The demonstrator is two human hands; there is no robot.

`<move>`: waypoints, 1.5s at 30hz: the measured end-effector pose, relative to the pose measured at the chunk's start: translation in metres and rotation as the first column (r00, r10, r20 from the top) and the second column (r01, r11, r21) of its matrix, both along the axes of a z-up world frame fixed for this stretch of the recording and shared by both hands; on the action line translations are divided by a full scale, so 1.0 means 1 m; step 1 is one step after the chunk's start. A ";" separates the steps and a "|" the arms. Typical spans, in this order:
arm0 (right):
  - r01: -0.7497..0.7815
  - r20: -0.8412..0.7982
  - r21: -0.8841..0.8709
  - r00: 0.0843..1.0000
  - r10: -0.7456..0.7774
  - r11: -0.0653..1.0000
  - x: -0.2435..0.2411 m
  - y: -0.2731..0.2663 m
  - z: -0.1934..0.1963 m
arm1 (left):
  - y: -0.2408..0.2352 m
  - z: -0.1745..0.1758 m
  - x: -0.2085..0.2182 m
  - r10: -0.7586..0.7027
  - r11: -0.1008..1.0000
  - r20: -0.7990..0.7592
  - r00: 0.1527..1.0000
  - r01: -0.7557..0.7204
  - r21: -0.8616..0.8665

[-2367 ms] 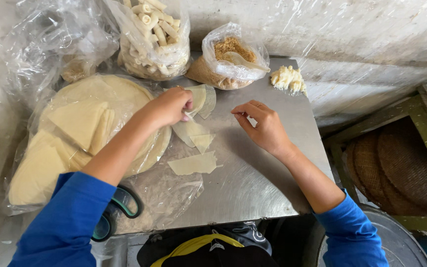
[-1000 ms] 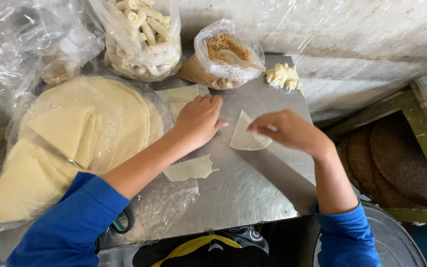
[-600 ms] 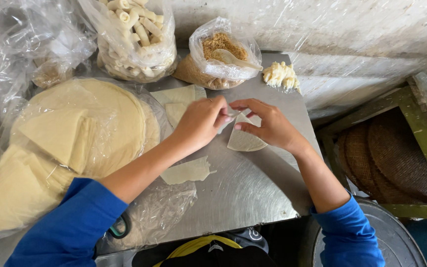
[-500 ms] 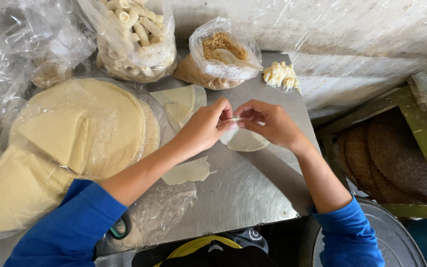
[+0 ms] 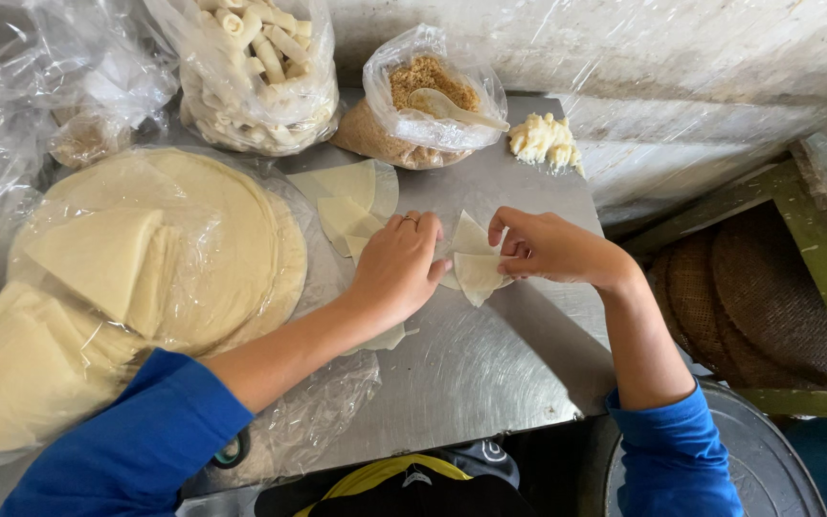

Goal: The person folds thin dough sheets into triangular pockets, adds a small amount of filling, and seals the edges to form dumplings. The person repeats this process multiple times on a stainless steel countertop.

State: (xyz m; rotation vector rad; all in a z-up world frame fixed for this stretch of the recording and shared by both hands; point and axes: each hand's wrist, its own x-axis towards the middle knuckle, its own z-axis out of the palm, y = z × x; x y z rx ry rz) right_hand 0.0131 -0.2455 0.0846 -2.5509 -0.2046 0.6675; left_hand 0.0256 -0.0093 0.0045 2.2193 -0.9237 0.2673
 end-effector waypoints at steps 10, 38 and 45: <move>-0.020 0.083 0.019 0.996 0.019 1.000 0.003 0.001 -0.004 | -0.006 -0.012 -0.009 -0.021 1.000 -0.035 0.999 0.020 -0.015; 0.407 0.554 0.089 0.738 -0.385 0.909 0.029 -0.068 -0.018 | -0.009 -0.007 -0.008 0.023 0.994 -0.039 0.999 -0.027 -0.102; 0.063 0.533 0.155 0.835 -0.137 0.986 0.022 -0.042 -0.012 | -0.009 -0.010 -0.008 0.022 0.993 -0.050 0.999 -0.028 -0.116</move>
